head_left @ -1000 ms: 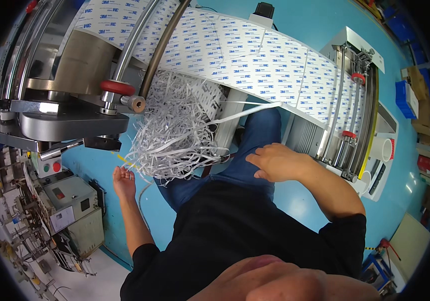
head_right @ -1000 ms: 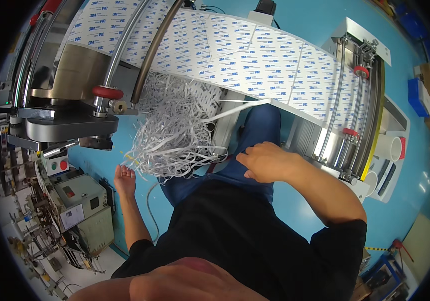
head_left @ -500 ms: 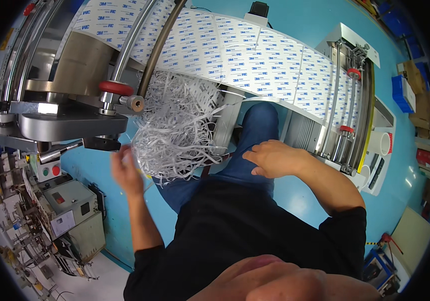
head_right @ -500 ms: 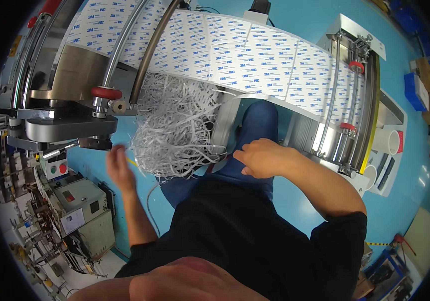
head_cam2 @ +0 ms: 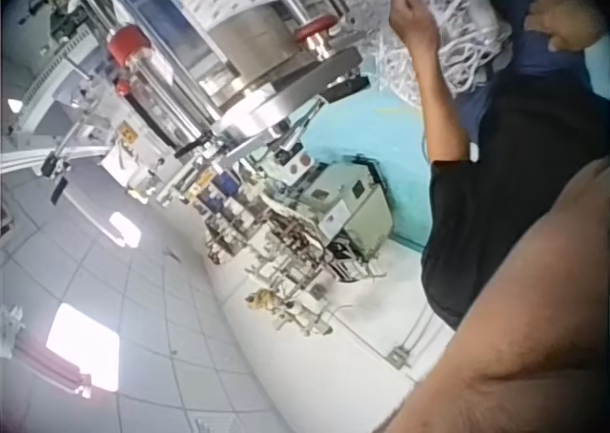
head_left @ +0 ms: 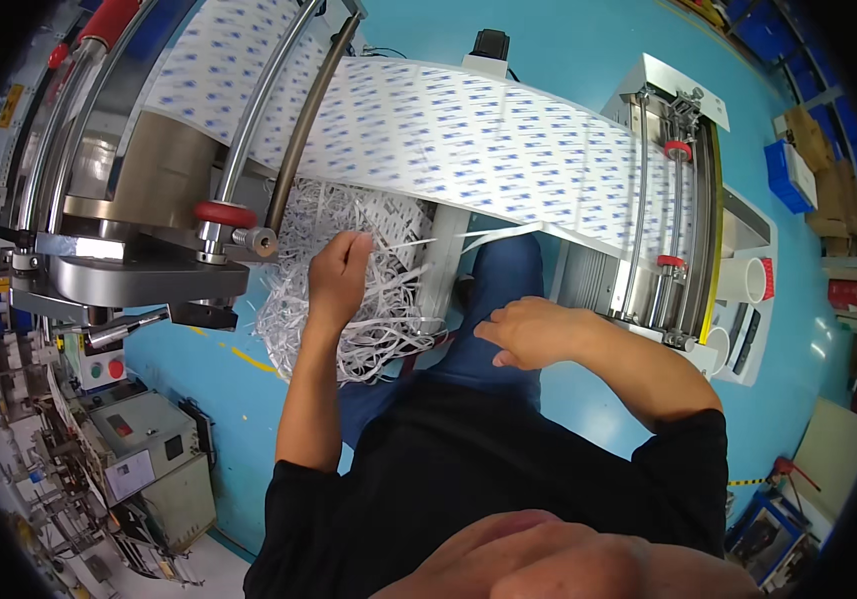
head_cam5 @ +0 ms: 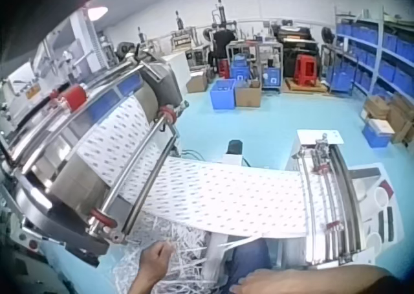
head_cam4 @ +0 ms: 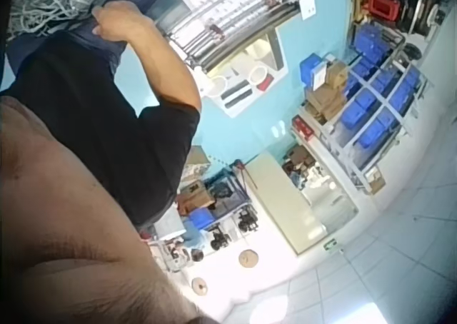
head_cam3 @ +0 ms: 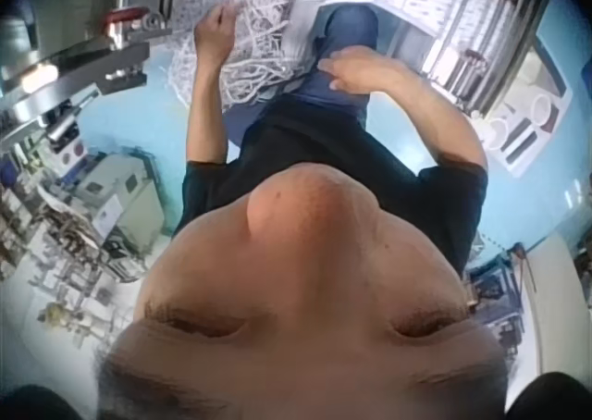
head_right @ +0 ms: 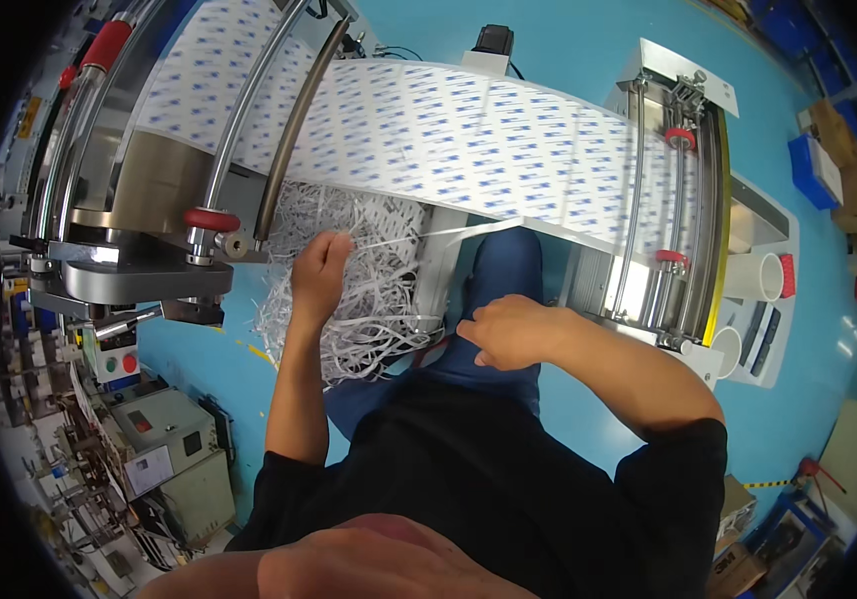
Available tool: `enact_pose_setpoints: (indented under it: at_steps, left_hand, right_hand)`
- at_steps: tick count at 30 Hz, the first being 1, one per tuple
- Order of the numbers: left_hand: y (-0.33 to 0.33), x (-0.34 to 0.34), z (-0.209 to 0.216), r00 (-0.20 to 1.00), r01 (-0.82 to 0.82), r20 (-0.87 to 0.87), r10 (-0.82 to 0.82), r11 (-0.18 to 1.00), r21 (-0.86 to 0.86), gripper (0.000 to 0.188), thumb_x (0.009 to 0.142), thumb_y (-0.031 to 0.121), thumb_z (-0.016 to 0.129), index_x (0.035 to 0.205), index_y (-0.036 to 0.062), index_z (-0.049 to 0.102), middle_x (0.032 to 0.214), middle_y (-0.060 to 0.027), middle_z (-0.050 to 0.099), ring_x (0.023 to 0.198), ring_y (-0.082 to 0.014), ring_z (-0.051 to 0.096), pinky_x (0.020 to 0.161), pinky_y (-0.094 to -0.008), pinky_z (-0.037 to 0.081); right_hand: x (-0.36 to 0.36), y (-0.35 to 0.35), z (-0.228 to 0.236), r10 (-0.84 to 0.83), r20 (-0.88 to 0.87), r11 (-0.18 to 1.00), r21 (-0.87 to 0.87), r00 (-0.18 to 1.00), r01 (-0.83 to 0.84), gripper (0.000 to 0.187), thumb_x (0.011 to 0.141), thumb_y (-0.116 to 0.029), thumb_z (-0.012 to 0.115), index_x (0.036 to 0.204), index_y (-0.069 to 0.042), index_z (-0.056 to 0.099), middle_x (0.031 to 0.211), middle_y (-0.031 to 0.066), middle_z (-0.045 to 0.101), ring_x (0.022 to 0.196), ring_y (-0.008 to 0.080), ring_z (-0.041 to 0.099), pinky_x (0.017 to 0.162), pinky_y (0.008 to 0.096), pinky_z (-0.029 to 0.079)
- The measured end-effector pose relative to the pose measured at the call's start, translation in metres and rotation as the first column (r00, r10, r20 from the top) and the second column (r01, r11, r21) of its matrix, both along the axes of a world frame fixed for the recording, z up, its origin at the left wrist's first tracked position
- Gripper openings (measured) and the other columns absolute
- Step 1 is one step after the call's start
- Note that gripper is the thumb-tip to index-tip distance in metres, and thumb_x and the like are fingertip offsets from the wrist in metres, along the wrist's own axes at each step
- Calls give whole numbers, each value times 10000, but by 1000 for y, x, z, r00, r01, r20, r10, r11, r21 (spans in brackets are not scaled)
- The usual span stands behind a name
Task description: The person peels cutout sections from adhesive sheets, applies an adhesive sheet to a plastic panel, and removes scrap strips from a tape feeding machine by hand.
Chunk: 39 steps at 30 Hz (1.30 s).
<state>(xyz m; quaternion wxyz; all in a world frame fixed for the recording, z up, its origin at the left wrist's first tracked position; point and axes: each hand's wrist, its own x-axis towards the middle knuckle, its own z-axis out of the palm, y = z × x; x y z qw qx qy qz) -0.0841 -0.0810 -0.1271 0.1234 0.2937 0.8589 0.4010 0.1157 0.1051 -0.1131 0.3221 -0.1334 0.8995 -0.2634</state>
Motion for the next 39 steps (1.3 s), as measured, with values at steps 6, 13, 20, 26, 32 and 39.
enact_pose_setpoints:
  at_steps: [6,13,20,26,32,39]
  left_hand:
    - [-30,2,5,998,-44,-40,43,998,-50,216,858,168,569,756,-21,552,637,-140,538,579,-261,528,561,-345,403]
    - [-70,1,0,994,-43,-98,40,999,-31,149,828,111,587,777,-28,574,701,-142,531,651,-271,534,610,-338,411]
    - [-91,-2,3,991,-86,-115,74,991,-106,146,823,114,598,774,-23,590,743,-134,569,747,-271,558,685,-340,424]
    - [-103,-2,12,995,-101,-27,98,982,-162,162,834,142,601,806,-18,601,787,-141,602,772,-272,587,702,-330,439]
    - [-95,4,5,991,-131,-21,130,987,-93,151,843,132,594,851,-18,610,815,-139,632,778,-246,614,715,-315,456]
    - [-92,6,10,993,-119,6,120,992,-52,139,833,114,599,857,-23,611,806,-133,636,773,-227,613,727,-306,454]
  right_hand:
    - [-1,2,-1,7,64,1000,-6,998,-6,436,839,-276,593,1200,-51,496,1020,152,585,989,333,552,851,423,426]
    - [-1,-1,-2,23,0,1000,-16,1000,-23,387,850,-271,586,1140,-27,506,992,161,585,962,333,571,817,418,451]
    - [-3,-1,-2,28,-14,1000,-12,1000,-28,402,857,-276,580,1160,-27,496,998,160,582,966,328,569,823,413,449]
    - [-2,-1,-3,40,-26,999,-7,999,-40,390,862,-278,574,1156,-34,499,1001,155,581,964,323,567,825,412,446]
    - [-1,-2,-4,30,-41,1000,0,999,-30,388,863,-277,573,1159,-39,499,988,151,585,963,319,565,833,408,436]
    - [-3,-2,-3,36,-25,999,-2,999,-36,401,859,-277,577,1172,-39,494,994,152,585,971,317,561,839,407,433]
